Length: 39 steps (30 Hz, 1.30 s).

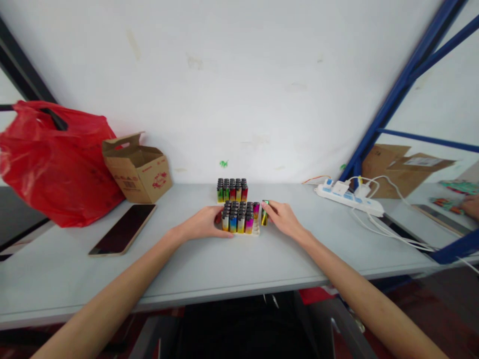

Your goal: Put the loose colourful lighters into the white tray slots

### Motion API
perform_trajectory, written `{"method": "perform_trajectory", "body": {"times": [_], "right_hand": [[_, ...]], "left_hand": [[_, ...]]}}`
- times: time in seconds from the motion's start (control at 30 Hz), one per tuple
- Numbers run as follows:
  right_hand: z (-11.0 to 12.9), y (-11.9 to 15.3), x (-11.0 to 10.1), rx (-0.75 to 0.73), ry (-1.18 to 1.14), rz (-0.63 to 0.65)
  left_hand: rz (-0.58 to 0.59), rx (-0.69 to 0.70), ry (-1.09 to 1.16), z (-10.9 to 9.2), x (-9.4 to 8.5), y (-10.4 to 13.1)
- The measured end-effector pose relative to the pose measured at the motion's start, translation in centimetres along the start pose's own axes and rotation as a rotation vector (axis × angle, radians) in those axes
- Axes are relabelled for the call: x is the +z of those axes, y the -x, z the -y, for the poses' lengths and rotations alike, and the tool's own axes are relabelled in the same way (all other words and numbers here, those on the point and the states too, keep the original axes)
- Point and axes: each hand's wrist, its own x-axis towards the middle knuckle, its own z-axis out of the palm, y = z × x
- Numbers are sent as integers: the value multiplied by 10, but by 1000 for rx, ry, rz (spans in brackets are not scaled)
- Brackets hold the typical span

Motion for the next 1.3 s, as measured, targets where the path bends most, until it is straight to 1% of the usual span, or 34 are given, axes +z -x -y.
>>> {"method": "perform_trajectory", "body": {"times": [0.07,0.17,0.3,0.4,0.47,0.53,0.63,0.7,0.77,0.83,0.97,1.03,1.13,1.23,1.3], "right_hand": [[-1,1,0,-17,10,60],[-4,1,-1,-95,66,67],[-8,0,-2,-229,181,127],[-7,1,0,-283,320,153],[-4,2,1,-270,450,130],[-1,2,1,-246,518,119],[1,2,-4,-233,418,137],[-2,2,-10,-196,355,85],[-9,3,-18,-134,369,5],[-21,5,-23,-77,427,-26],[-47,9,-27,9,484,53],[-54,9,-27,13,443,75],[-56,6,-27,55,312,44],[-49,3,-29,116,183,-38],[-44,1,-30,102,120,-121]], "left_hand": [[-2,-3,2,1,0,0],[8,-3,11,0,-1,0],[21,4,11,-4,-2,1],[16,7,14,-6,-2,1],[9,3,13,-5,-2,1],[2,-3,5,-5,-1,1],[4,-7,10,-4,-1,1],[12,-10,17,-3,0,1],[16,-12,19,-4,0,1],[16,-13,17,-6,-1,1],[35,-34,9,-10,-3,2],[48,-41,5,-12,-3,2],[48,-41,-11,-13,-4,2],[49,-43,-19,-13,-4,2],[43,-40,-12,-12,-4,2]]}}
